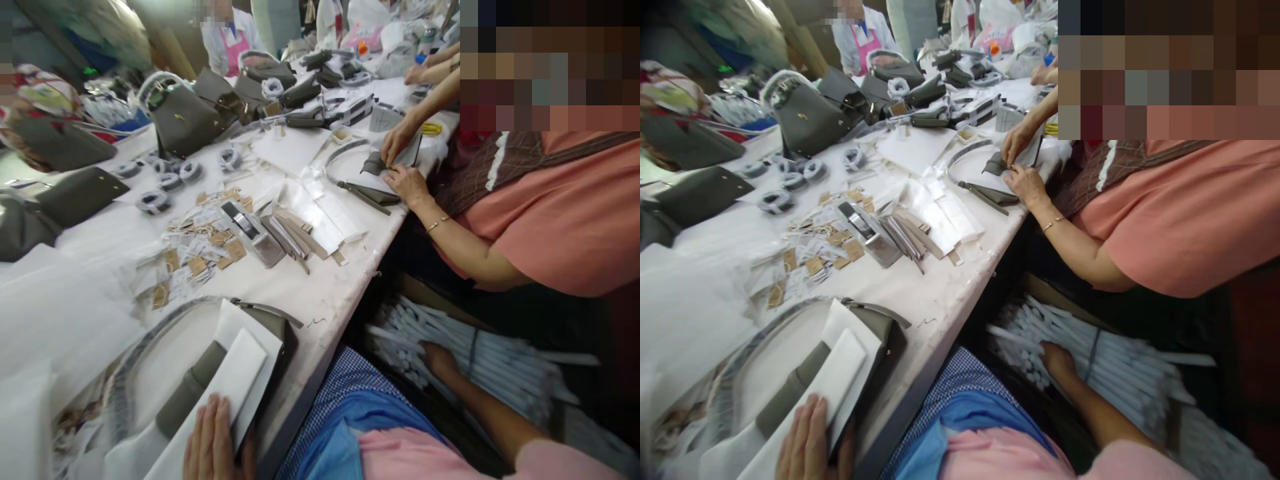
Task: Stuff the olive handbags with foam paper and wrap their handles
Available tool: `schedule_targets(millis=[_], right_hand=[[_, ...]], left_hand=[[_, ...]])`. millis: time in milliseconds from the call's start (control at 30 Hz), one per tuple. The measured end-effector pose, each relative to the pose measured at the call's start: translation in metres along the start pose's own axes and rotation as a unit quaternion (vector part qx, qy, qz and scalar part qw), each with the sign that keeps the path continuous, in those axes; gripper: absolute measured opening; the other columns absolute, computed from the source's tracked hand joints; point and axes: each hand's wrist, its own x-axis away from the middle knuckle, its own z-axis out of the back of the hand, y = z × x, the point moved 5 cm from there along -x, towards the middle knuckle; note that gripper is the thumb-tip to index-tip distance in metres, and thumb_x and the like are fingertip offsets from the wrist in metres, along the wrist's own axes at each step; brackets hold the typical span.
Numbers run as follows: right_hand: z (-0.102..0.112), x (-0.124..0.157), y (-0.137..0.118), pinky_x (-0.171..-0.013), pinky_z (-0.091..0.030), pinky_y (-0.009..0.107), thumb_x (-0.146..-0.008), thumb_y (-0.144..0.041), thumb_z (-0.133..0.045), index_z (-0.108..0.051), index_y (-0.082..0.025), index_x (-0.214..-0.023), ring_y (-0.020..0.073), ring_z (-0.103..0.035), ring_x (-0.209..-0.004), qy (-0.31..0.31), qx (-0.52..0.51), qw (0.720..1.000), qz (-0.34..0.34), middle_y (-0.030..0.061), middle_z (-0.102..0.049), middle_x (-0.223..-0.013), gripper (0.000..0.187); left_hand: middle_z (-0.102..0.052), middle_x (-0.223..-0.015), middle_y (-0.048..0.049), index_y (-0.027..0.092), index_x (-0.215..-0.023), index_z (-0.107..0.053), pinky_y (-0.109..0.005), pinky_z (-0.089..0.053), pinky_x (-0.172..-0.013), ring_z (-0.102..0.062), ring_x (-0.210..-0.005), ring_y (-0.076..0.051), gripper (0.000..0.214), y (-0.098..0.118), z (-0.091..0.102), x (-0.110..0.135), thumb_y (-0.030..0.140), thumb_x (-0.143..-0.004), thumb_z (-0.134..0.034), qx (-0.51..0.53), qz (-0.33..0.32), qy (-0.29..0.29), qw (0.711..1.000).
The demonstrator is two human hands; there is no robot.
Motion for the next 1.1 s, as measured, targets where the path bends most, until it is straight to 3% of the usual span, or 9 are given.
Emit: schedule_targets(millis=[133, 300, 433, 533, 633, 733, 867, 1000, 1100], right_hand=[[0.023, -0.005, -0.005, -0.057, -0.058, 0.029, -0.097, -0.039, -0.054, -0.072, -0.019, -0.087, 0.0227, -0.073, -0.066, 0.026, -0.046, 0.995, 0.087, 0.0037, -0.074, -0.075, 0.028], [0.055, 0.011, -0.041, -0.072, -0.058, 0.022, -0.099, -0.034, -0.048, -0.073, -0.023, -0.098, 0.0224, -0.075, -0.085, -0.01, -0.129, 0.962, 0.239, 0.0027, -0.077, -0.088, 0.027], [0.082, 0.027, -0.068, -0.057, -0.055, 0.021, -0.098, -0.033, -0.051, -0.073, -0.022, -0.091, 0.0211, -0.074, -0.064, 0.064, -0.139, 0.955, 0.252, 0.0037, -0.074, -0.074, 0.026], [0.098, 0.036, -0.072, -0.059, -0.055, 0.023, -0.097, -0.034, -0.052, -0.073, -0.022, -0.087, 0.0211, -0.074, -0.069, 0.125, -0.084, 0.957, 0.246, 0.0068, -0.074, -0.076, 0.027], [0.105, 0.044, -0.071, -0.074, -0.059, 0.027, -0.093, -0.037, -0.061, -0.074, -0.023, -0.102, 0.0239, -0.075, -0.089, 0.113, -0.026, 0.944, 0.31, 0.0082, -0.077, -0.098, 0.022], [0.11, 0.051, -0.087, -0.077, -0.062, 0.031, -0.089, -0.041, -0.065, -0.068, -0.025, -0.123, 0.0251, -0.074, -0.095, 0.096, 0.01, 0.923, 0.372, 0.0046, -0.075, -0.112, 0.037], [0.108, 0.063, -0.169, -0.087, -0.059, 0.036, -0.091, -0.045, -0.062, -0.051, -0.025, -0.143, 0.0256, -0.07, -0.105, 0.065, 0.021, 0.892, 0.447, 0.0077, -0.069, -0.124, 0.058], [0.107, 0.072, -0.279, -0.087, -0.055, 0.038, -0.1, -0.033, -0.048, -0.057, -0.022, -0.136, 0.0226, -0.067, -0.098, 0.049, -0.005, 0.849, 0.526, 0.01, -0.071, -0.115, 0.039], [0.108, 0.072, -0.334, -0.09, -0.051, 0.04, -0.098, -0.025, -0.05, -0.065, -0.018, -0.123, 0.023, -0.063, -0.099, 0.086, -0.016, 0.81, 0.58, 0.0112, -0.069, -0.111, 0.03]], left_hand=[[-0.041, -0.154, -0.0105, 0.026, -0.157, -0.019, -0.052, -0.034, -0.117, -0.04, -0.141, -0.03, 0.074, -0.001, -0.002, 0.001, 0.019, -0.094, -0.057, -0.008, -0.002, -0.044, 0.999], [-0.039, -0.156, -0.0095, 0.024, -0.158, -0.014, -0.048, -0.035, -0.117, -0.038, -0.143, -0.027, 0.07, -0.002, 0.004, -0.002, 0.022, -0.097, -0.049, -0.006, -0.02, -0.085, 0.996], [-0.036, -0.157, -0.0073, 0.022, -0.156, -0.019, -0.042, -0.042, -0.113, -0.039, -0.142, -0.024, 0.069, -0.007, 0.02, -0.015, 0.015, -0.094, -0.047, -0.011, -0.035, -0.147, 0.989], [-0.041, -0.155, -0.0048, 0.022, -0.153, -0.028, -0.037, -0.05, -0.106, -0.046, -0.137, -0.023, 0.07, -0.014, 0.031, -0.028, 0.012, -0.088, -0.053, -0.008, -0.026, -0.21, 0.977], [-0.046, -0.151, -0.0047, 0.02, -0.149, -0.037, -0.035, -0.051, -0.104, -0.052, -0.132, -0.023, 0.07, -0.018, 0.038, -0.04, 0.008, -0.082, -0.057, 0.003, -0.021, -0.252, 0.967], [-0.045, -0.152, -0.0057, 0.019, -0.147, -0.041, -0.035, -0.048, -0.107, -0.052, -0.133, -0.023, 0.071, -0.017, 0.04, -0.047, 0.005, -0.079, -0.057, 0.017, -0.012, -0.275, 0.961], [-0.043, -0.153, -0.0055, 0.018, -0.147, -0.041, -0.036, -0.046, -0.11, -0.05, -0.134, -0.024, 0.07, -0.012, 0.043, -0.05, 0.006, -0.08, -0.058, 0.026, 0.006, -0.296, 0.955], [-0.042, -0.154, -0.0064, 0.017, -0.146, -0.042, -0.039, -0.045, -0.111, -0.051, -0.133, -0.026, 0.068, -0.011, 0.046, -0.056, 0.008, -0.081, -0.058, 0.03, 0.006, -0.323, 0.946], [-0.044, -0.152, -0.0077, 0.018, -0.146, -0.043, -0.041, -0.047, -0.108, -0.055, -0.129, -0.028, 0.065, -0.013, 0.05, -0.063, 0.014, -0.083, -0.059, 0.041, -0.004, -0.35, 0.936]])
